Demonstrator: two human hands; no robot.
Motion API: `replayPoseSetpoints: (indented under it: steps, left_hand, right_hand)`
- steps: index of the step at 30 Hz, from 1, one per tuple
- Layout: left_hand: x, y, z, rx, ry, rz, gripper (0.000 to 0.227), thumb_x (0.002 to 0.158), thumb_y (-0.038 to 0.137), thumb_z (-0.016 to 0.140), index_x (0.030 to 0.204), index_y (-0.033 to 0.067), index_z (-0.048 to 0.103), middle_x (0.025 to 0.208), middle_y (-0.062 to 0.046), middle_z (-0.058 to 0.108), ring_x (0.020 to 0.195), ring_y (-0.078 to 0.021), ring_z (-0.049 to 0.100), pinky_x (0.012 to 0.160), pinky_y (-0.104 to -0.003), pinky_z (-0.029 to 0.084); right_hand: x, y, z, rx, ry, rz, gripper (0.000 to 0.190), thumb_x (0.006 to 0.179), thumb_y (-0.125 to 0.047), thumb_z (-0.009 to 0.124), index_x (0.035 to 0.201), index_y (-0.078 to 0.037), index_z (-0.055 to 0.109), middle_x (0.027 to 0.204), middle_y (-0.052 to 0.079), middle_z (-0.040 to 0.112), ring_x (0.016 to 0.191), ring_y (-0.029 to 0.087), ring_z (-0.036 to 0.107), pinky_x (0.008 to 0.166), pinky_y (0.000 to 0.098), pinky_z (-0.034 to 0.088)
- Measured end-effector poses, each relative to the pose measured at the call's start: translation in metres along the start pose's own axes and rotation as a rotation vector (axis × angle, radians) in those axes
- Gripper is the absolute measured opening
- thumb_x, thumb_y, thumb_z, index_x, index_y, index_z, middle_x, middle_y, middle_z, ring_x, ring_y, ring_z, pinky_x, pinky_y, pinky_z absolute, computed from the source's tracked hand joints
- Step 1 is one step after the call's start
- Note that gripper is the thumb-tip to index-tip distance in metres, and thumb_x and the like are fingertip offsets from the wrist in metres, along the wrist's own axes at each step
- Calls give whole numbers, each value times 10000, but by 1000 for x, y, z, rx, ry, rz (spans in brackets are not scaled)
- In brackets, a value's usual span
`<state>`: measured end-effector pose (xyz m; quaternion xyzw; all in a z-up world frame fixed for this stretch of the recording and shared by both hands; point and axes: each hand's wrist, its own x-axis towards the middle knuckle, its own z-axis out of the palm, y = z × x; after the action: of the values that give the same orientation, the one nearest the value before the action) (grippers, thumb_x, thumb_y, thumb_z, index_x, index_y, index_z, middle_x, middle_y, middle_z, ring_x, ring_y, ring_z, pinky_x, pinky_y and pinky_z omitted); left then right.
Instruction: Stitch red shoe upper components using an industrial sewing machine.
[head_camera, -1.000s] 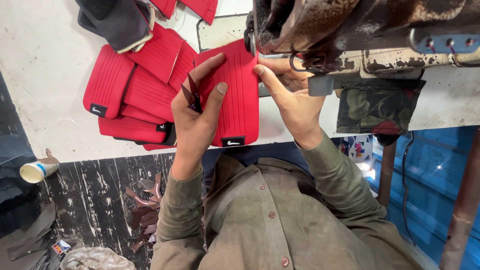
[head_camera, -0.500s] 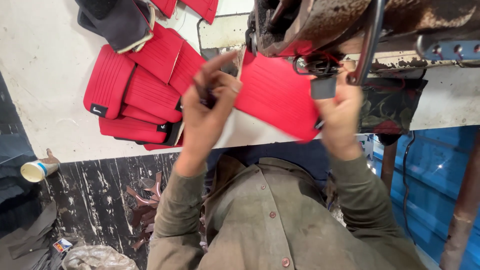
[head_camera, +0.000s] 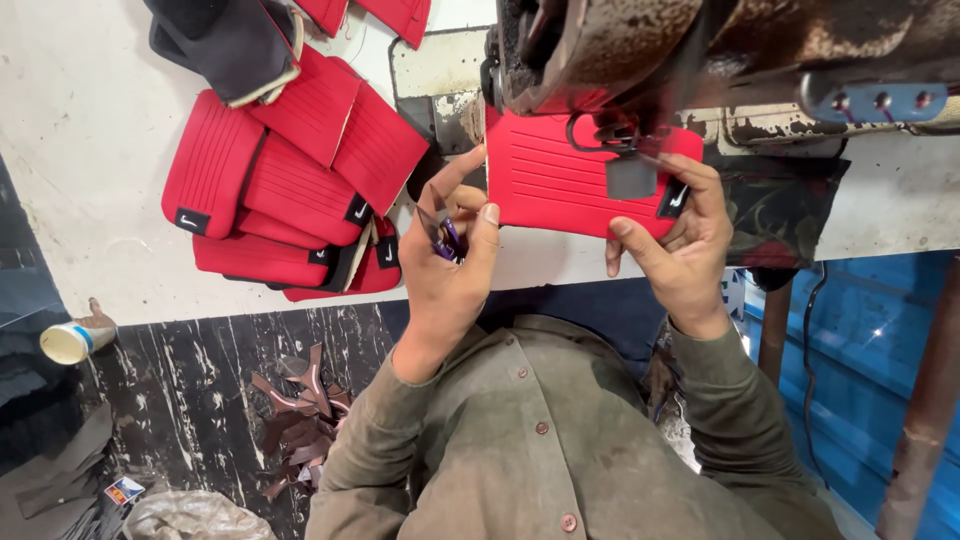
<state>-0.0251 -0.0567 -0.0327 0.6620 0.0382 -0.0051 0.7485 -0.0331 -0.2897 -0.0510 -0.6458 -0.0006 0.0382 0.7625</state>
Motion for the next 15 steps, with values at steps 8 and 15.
replayPoseSetpoints:
  steps: [8, 15]
  left_hand:
    - [14, 12, 7, 20, 27, -41, 448, 1026, -69, 613, 1461, -6, 528, 912, 53, 540, 748, -5, 458, 687, -162, 384]
    - [15, 14, 5, 10, 19, -22, 449, 1021, -77, 609, 1458, -9, 534, 947, 53, 544, 783, -9, 468, 715, -164, 390]
  right_hand:
    - [12, -5, -2, 42, -6, -1, 535, 1039, 105, 648, 1475, -59, 384, 1101, 165, 647, 773, 203, 679, 659, 353, 604]
    - [15, -5, -1, 38, 4, 21, 530, 1026, 112, 653, 1456, -57, 394, 1070, 159, 649, 775, 209, 684, 657, 360, 610]
